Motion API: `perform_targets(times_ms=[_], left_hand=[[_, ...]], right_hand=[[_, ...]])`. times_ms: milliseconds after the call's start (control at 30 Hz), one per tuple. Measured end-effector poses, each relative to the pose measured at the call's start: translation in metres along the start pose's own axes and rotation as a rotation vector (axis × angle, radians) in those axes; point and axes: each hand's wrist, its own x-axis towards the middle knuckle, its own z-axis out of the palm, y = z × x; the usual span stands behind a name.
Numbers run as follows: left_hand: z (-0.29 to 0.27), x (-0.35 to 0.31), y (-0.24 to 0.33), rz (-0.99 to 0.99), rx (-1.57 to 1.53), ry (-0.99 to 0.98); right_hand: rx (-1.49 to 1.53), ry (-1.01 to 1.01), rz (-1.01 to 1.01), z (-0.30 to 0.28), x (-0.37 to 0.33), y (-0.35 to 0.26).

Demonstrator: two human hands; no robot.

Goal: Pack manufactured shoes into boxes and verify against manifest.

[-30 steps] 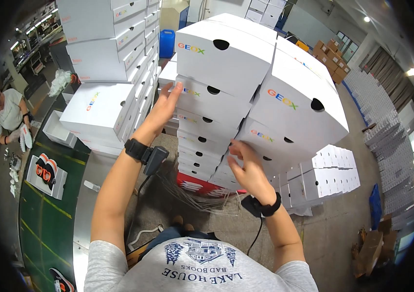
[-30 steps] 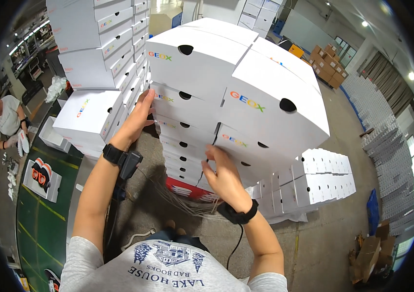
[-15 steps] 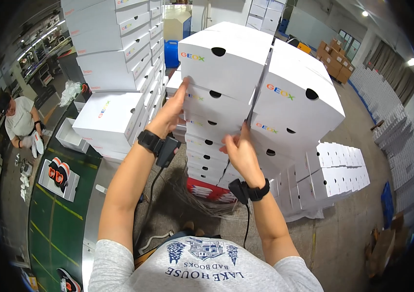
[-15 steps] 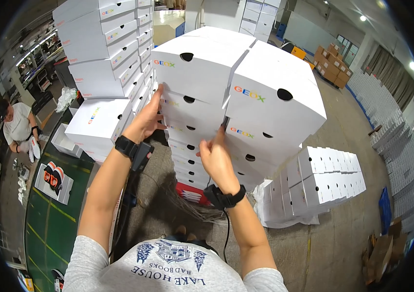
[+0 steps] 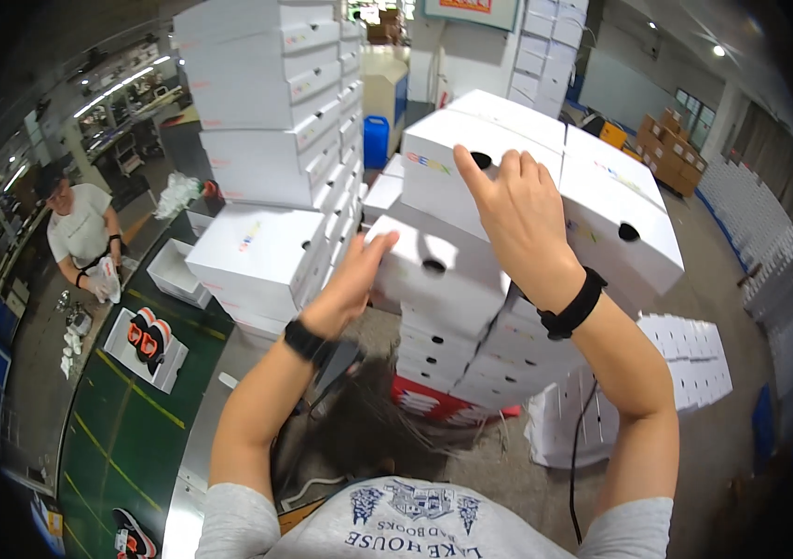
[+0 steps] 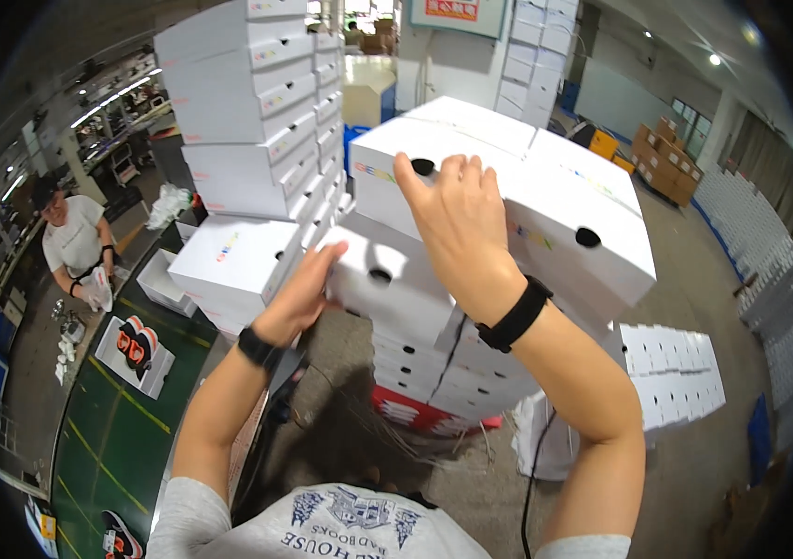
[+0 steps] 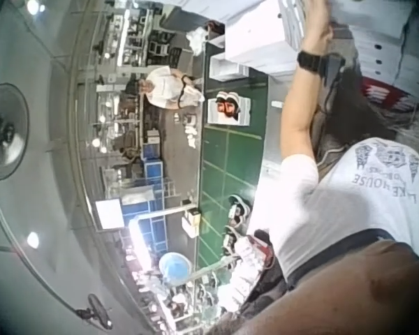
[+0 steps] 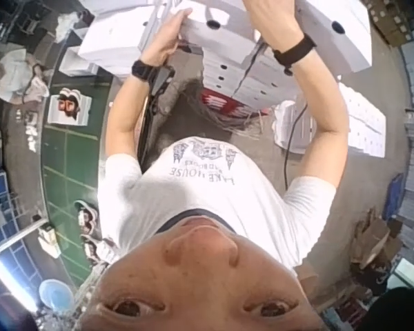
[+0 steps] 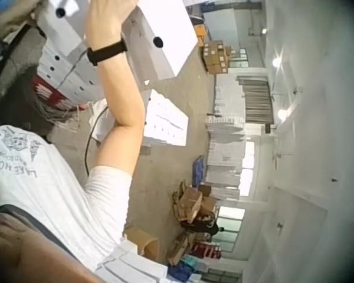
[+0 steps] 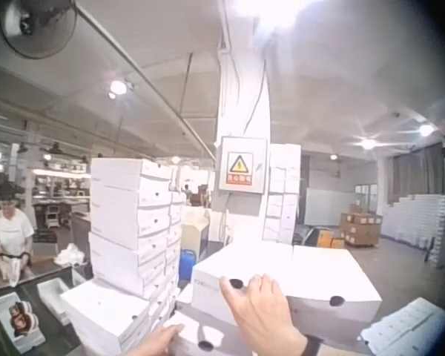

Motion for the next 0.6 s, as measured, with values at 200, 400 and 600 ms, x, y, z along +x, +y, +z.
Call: perform_targets(times_ms=[200, 400, 600], left_hand=[[-0.134, -0.148, -0.027, 0.022, -0.302, 0.16], [-0.243, -0.309, -0.123, 0.065, -0.441, 0.66], [-0.23, -0.402, -0.196, 0.17, -0.632, 0.974]], right_hand=[[-0.129, -0.049, -0.009, 0.022, -0.01, 0.011], [0.405, -0.524, -0.124, -0.037, -0.022, 0.015], [0.523, -0.532, 0.326, -0.107, 0.014, 0.156]])
